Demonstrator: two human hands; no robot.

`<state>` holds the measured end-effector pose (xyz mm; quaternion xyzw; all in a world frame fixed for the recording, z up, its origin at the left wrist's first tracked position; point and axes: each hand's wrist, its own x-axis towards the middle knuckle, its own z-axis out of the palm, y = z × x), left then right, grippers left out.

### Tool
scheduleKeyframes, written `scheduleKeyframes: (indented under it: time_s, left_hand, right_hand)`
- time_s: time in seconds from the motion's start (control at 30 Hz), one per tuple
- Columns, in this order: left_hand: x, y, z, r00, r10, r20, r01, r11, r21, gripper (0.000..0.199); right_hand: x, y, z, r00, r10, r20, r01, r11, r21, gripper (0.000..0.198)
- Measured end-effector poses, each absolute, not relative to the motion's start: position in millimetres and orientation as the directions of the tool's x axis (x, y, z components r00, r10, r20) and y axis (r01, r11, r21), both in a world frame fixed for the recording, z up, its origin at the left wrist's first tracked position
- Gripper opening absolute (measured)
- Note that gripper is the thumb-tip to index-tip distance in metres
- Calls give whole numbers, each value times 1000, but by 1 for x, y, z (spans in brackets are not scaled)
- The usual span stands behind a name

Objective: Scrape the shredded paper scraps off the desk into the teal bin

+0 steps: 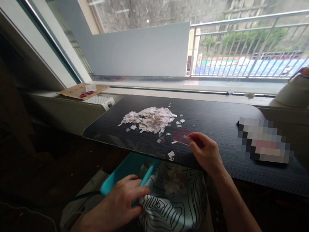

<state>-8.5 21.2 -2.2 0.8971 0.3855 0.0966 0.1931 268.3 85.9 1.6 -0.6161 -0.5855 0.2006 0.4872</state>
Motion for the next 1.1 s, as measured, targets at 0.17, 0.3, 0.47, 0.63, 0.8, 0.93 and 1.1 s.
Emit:
scheduleKeyframes:
  time_s: [0.17,0.3,0.47,0.63,0.8,0.93,1.1]
  left_hand:
    - [-10,23,-2,680,732,43,650,-629,426,23]
    - [-9,23,-2,685,728,30,656,-634,411,21]
    - [-9,23,0,687,727,10,663,-631,402,22]
    - [-9,24,4,682,731,5,673,-630,388,22]
    - [-8,24,4,686,727,-9,678,-635,371,20]
    - [-7,24,3,688,725,-1,674,-638,372,20]
    - [-7,22,-1,685,729,-13,677,-629,382,18]
  right_hand:
    - [269,80,7,151,951,270,559,143,-817,18]
    - [272,70,13,74,972,222,540,148,-828,15]
    - [273,63,11,88,963,254,538,168,-826,15]
    - [274,55,9,-11,969,248,549,213,-808,14]
    - [278,51,11,28,962,270,587,203,-784,13]
    - [277,56,10,-4,962,274,560,229,-796,13]
    - [264,94,-2,198,901,386,520,237,-821,22]
